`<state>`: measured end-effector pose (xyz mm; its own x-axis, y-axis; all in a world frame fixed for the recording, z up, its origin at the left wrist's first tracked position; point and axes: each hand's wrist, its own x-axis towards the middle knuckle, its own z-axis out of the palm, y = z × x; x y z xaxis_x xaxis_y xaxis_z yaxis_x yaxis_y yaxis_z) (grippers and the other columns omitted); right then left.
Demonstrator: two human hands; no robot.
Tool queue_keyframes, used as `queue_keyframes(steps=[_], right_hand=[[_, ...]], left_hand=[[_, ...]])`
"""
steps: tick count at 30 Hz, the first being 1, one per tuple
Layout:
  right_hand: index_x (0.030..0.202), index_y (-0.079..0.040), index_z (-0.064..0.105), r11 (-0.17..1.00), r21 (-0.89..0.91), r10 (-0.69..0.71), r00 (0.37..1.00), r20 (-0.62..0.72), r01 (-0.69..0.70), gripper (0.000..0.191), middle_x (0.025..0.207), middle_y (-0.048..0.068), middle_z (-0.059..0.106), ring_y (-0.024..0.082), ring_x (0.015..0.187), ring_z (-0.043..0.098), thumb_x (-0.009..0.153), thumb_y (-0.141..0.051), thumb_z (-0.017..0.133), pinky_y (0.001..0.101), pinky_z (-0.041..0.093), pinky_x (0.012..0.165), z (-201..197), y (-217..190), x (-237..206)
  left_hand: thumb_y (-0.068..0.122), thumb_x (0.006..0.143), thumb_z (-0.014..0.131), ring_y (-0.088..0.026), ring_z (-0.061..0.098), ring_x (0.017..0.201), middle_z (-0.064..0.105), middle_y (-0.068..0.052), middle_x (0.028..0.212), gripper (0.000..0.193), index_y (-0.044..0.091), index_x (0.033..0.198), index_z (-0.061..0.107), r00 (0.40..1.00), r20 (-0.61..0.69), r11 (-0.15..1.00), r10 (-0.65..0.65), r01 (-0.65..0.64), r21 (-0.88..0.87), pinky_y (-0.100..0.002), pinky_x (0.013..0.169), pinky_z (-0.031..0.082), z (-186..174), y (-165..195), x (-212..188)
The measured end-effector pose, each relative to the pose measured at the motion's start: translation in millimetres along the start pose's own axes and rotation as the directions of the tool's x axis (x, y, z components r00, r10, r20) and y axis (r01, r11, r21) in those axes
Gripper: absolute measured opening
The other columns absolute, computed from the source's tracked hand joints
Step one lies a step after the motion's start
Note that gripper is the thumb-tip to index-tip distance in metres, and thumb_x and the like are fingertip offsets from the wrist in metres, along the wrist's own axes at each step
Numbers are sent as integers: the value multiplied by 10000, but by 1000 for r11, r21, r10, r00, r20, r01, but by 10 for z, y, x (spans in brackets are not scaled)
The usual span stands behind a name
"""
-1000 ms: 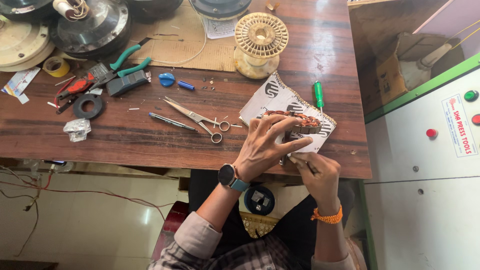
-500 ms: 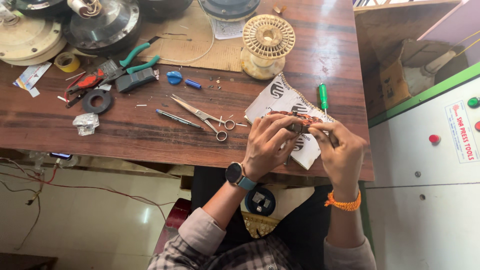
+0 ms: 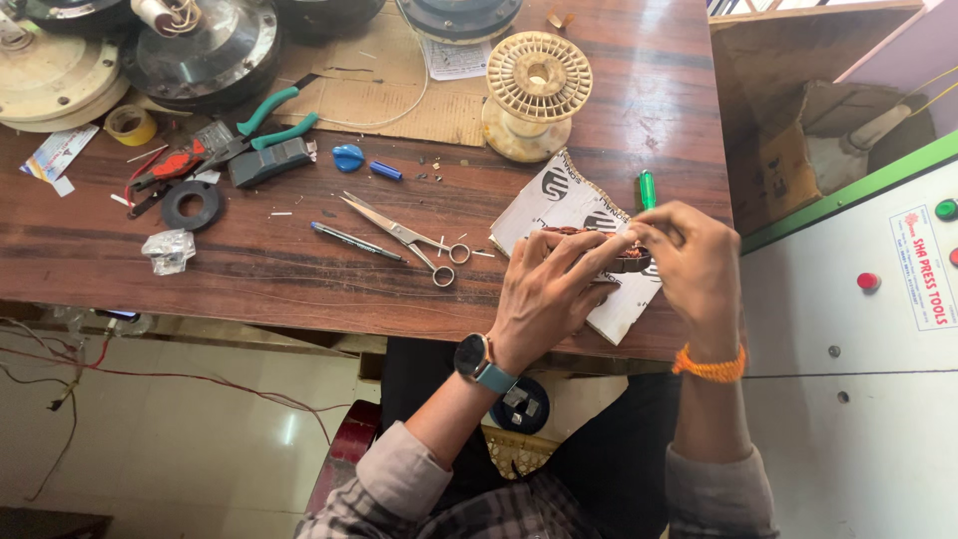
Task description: The person sits at a workbench and works on a fan motor stator, using their fingers to press and arrange copper windings around the coil slots while turning the stator to reach different sides. They hold the stator over a printed paper on the bench and continue adjusting the windings throughout the clip.
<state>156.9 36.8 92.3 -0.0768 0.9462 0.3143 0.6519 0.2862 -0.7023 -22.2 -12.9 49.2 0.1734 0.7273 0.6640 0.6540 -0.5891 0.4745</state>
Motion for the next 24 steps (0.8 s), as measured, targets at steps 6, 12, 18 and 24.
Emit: queue_keyframes(steps=[6, 12, 18, 24], right_hand=[[1012, -25, 760, 999, -5, -33, 992, -118, 33, 104, 657, 40, 624, 90, 555, 472, 938, -91, 792, 291, 360, 513, -103, 148, -474], [1055, -14, 715, 935, 75, -339, 935, -106, 347, 68, 907, 96, 736, 119, 801, 710, 991, -37, 708, 277, 549, 694, 204, 332, -739], [975, -15, 752, 975, 151, -143, 979, -148, 165, 100, 676, 57, 671, 66, 523, 564, 888, 23, 721, 255, 427, 492, 531, 373, -956], [1006, -27, 750, 988, 142, -37, 992, -124, 55, 103, 575, 20, 518, 52, 509, 395, 904, -31, 766, 254, 309, 484, 408, 186, -1107]], left_hand=[[191, 873, 782, -203, 535, 1025, 635, 92, 1231, 452, 245, 1306, 665, 997, 39, 997, -73, 74, -22, -357, 942, 479, -39, 8, 50], [172, 956, 753, -199, 540, 1109, 615, 110, 1306, 394, 258, 1323, 639, 997, 52, 997, -48, 45, 67, -385, 941, 445, 56, -43, -16], [276, 835, 774, -268, 426, 1360, 423, 19, 1506, 497, 379, 1306, 652, 967, 73, 969, 245, -245, -12, -451, 1112, 438, 15, -213, -146], [203, 870, 816, -265, 480, 1381, 522, 21, 1472, 213, 219, 1019, 665, 978, -3, 975, 208, -208, -74, -445, 1149, 480, 9, -241, -168]])
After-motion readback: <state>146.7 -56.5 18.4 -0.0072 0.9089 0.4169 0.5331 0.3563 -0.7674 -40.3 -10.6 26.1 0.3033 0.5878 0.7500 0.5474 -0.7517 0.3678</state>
